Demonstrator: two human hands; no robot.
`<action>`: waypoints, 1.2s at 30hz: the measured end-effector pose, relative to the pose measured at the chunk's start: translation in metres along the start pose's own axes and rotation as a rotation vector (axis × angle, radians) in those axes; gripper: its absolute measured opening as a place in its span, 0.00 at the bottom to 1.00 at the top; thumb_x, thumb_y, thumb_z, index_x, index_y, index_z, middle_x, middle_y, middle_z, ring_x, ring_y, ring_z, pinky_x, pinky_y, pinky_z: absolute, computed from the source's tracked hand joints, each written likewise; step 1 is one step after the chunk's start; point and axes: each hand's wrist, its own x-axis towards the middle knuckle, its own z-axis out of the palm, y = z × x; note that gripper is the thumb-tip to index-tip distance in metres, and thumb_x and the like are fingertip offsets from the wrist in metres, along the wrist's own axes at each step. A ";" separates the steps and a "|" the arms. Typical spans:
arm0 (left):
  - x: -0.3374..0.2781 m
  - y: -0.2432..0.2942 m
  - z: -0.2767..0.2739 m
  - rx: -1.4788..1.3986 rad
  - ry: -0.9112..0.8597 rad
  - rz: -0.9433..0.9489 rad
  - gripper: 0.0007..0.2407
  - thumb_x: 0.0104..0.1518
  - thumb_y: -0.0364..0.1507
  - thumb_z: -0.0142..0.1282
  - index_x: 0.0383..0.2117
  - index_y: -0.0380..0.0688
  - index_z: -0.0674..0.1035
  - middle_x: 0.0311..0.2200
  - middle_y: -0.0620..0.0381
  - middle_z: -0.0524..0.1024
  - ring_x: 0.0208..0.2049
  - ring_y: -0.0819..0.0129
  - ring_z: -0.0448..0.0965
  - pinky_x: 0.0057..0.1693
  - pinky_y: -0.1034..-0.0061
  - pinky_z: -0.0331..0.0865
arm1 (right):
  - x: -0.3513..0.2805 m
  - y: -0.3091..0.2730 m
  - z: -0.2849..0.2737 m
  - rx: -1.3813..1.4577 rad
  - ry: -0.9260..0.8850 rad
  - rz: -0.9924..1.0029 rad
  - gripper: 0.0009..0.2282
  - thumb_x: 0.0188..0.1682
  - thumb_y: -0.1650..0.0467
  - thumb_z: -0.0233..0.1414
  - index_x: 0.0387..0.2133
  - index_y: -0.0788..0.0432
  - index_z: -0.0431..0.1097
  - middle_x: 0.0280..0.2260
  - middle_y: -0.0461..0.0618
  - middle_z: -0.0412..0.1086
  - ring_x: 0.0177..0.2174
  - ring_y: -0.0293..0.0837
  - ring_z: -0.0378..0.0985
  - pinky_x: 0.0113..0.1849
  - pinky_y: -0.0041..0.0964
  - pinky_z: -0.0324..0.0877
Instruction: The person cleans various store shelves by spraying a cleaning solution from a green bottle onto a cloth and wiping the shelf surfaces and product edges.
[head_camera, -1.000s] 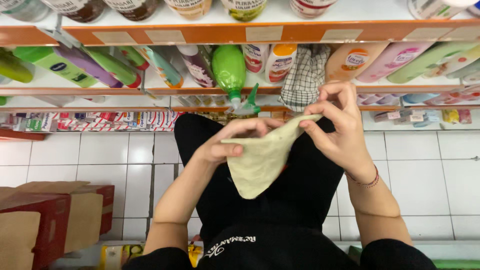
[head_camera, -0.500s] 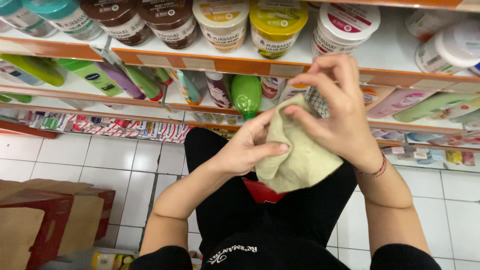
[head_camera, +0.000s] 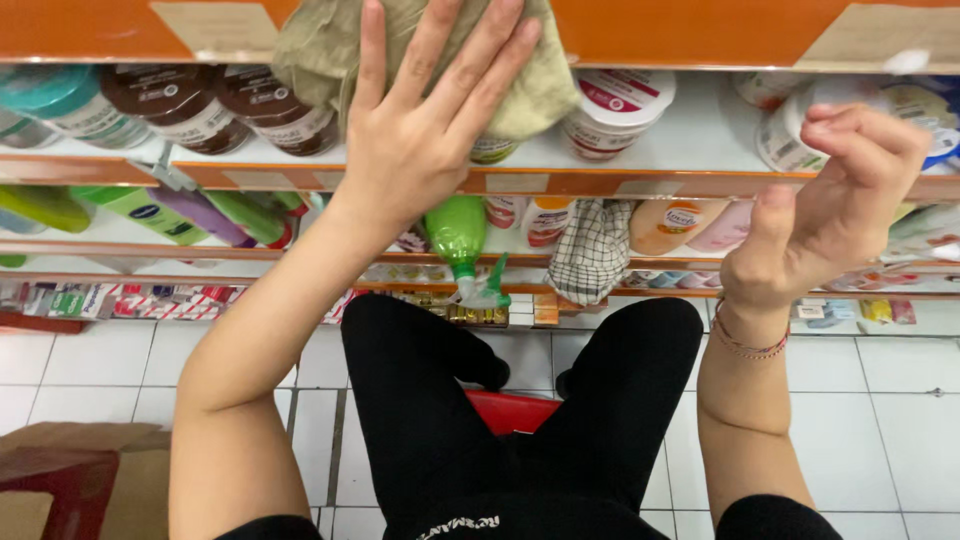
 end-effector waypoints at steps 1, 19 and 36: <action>0.004 -0.001 0.001 -0.018 0.001 0.029 0.23 0.65 0.20 0.46 0.69 0.45 0.72 0.71 0.58 0.65 0.71 0.54 0.61 0.71 0.45 0.41 | 0.000 0.004 -0.004 -0.002 0.015 0.002 0.14 0.58 0.68 0.53 0.50 0.67 0.65 0.47 0.55 0.59 0.48 0.47 0.66 0.52 0.40 0.65; 0.110 0.091 0.030 -0.262 0.008 0.322 0.23 0.64 0.24 0.49 0.68 0.36 0.69 0.71 0.55 0.61 0.68 0.64 0.67 0.76 0.59 0.53 | -0.012 0.058 -0.076 0.043 0.248 0.106 0.13 0.55 0.70 0.50 0.45 0.69 0.65 0.46 0.54 0.61 0.45 0.46 0.68 0.49 0.38 0.67; 0.208 0.240 0.135 -0.380 0.144 0.379 0.23 0.68 0.26 0.43 0.69 0.27 0.65 0.71 0.42 0.57 0.74 0.48 0.59 0.79 0.56 0.46 | -0.024 0.100 -0.134 0.037 0.294 0.171 0.12 0.54 0.70 0.48 0.45 0.70 0.65 0.46 0.54 0.62 0.45 0.45 0.68 0.51 0.39 0.68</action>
